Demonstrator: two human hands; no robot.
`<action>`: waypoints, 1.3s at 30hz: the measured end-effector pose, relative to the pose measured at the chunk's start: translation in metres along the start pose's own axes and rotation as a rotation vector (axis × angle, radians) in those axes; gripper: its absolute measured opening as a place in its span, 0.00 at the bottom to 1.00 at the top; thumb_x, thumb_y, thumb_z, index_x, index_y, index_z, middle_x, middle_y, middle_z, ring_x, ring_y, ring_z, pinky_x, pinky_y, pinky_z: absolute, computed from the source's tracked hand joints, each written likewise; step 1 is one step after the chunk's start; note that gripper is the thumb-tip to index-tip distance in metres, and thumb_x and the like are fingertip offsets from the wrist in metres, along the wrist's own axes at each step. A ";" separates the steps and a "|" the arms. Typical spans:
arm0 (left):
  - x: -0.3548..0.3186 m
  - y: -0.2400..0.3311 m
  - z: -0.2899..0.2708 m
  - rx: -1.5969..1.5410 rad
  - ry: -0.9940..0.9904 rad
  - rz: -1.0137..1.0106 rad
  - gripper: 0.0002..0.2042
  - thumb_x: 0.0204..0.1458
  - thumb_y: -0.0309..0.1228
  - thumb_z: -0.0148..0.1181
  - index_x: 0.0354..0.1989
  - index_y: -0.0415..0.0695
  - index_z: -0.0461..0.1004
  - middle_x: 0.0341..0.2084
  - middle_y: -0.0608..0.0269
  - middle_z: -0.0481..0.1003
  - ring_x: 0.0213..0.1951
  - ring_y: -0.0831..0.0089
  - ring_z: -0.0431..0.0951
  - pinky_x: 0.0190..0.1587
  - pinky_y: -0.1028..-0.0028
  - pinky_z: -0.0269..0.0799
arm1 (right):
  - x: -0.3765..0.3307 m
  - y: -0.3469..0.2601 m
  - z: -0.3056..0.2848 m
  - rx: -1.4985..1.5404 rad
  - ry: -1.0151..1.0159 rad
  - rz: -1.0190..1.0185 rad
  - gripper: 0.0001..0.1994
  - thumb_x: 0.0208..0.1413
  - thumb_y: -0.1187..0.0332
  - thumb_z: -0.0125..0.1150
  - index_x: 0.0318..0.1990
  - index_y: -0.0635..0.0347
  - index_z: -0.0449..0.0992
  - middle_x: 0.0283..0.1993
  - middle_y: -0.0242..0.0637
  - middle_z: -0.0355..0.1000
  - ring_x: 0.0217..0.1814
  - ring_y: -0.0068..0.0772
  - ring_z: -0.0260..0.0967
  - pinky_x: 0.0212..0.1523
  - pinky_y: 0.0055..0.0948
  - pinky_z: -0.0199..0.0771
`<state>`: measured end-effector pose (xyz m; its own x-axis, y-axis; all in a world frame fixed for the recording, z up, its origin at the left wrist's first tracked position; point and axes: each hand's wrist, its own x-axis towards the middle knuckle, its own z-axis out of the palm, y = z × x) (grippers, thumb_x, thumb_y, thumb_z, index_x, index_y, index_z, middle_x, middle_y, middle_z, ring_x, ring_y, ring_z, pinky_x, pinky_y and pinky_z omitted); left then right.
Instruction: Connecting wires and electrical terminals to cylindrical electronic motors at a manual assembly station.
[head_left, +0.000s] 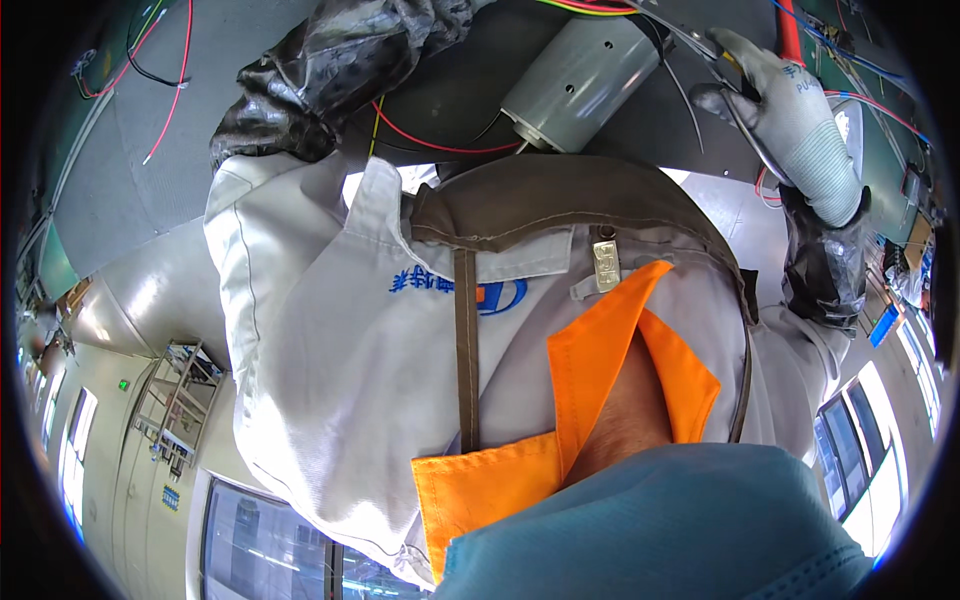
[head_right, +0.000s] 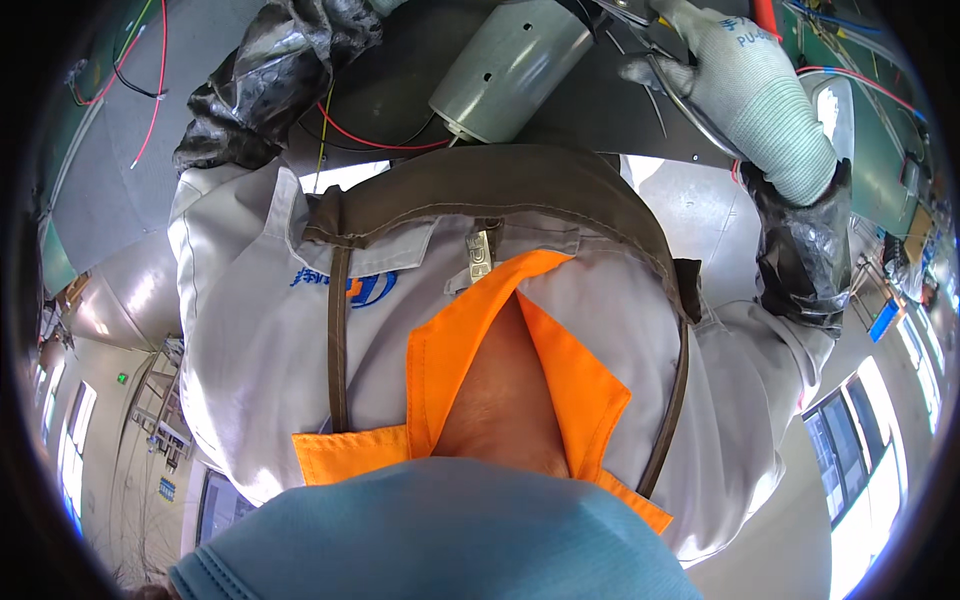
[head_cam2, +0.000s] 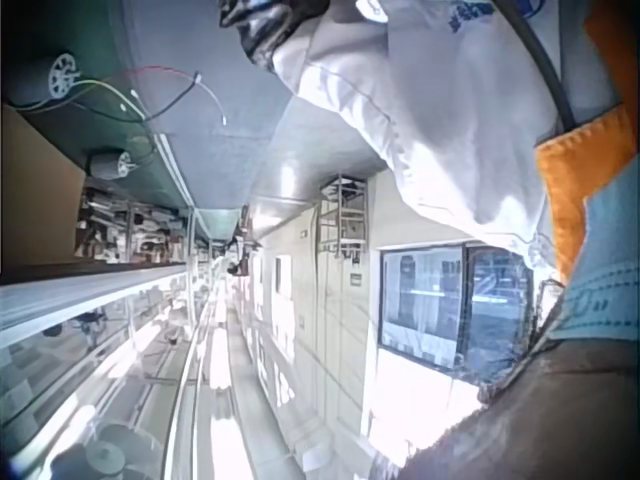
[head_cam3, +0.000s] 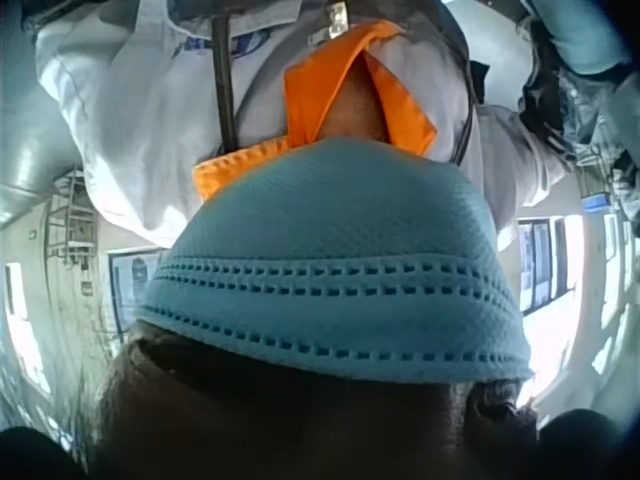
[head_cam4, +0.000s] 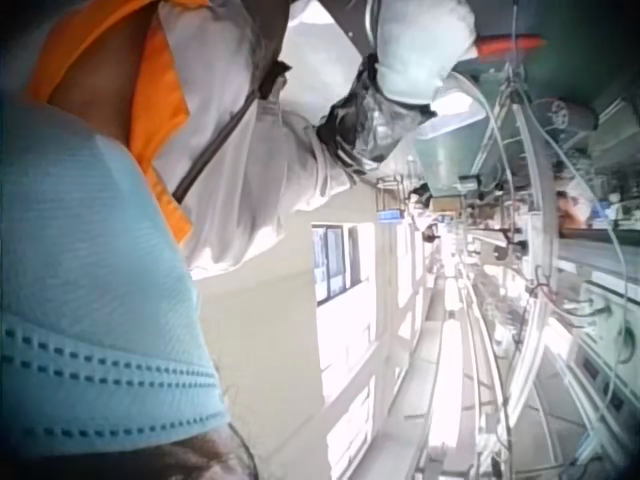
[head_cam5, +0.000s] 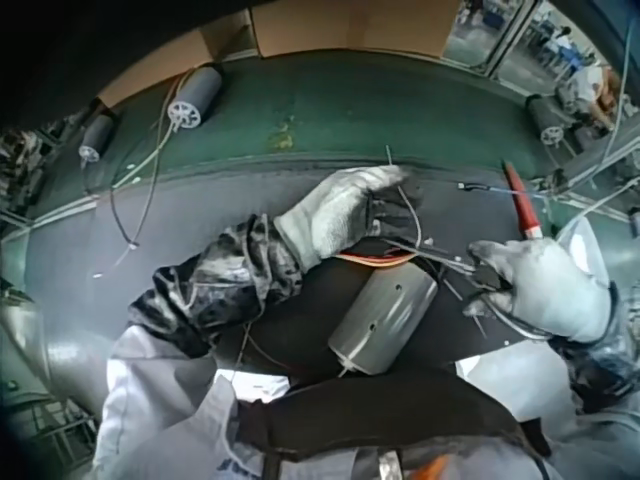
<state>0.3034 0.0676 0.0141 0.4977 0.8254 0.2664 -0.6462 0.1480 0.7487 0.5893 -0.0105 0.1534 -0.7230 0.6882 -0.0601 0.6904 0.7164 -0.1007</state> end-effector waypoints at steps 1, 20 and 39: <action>-0.001 0.006 0.003 0.253 -0.084 0.397 0.20 0.67 0.38 0.54 0.57 0.32 0.74 0.48 0.51 0.80 0.48 0.61 0.81 0.59 0.61 0.73 | -0.005 0.000 0.002 0.080 -0.159 0.127 0.31 0.59 0.50 0.68 0.64 0.60 0.73 0.41 0.46 0.79 0.38 0.41 0.78 0.40 0.35 0.78; -0.065 -0.015 0.065 1.493 0.381 0.697 0.25 0.51 0.32 0.61 0.58 0.36 0.74 0.50 0.37 0.74 0.48 0.41 0.78 0.50 0.56 0.76 | 0.052 -0.017 0.095 1.216 0.163 0.334 0.18 0.62 0.56 0.68 0.48 0.64 0.81 0.33 0.26 0.76 0.26 0.13 0.69 0.26 0.19 0.68; -0.158 0.118 0.066 0.249 0.594 -0.404 0.21 0.67 0.37 0.56 0.59 0.31 0.71 0.28 0.62 0.74 0.25 0.75 0.74 0.26 0.75 0.67 | -0.015 0.083 0.025 1.290 0.575 0.515 0.24 0.61 0.66 0.63 0.63 0.68 0.72 0.40 0.42 0.79 0.39 0.20 0.75 0.41 0.20 0.71</action>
<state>0.1870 -0.0812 0.1006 0.2276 0.8981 -0.3763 -0.2946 0.4318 0.8525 0.6572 0.0358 0.1213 -0.0949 0.9955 -0.0036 0.1407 0.0099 -0.9900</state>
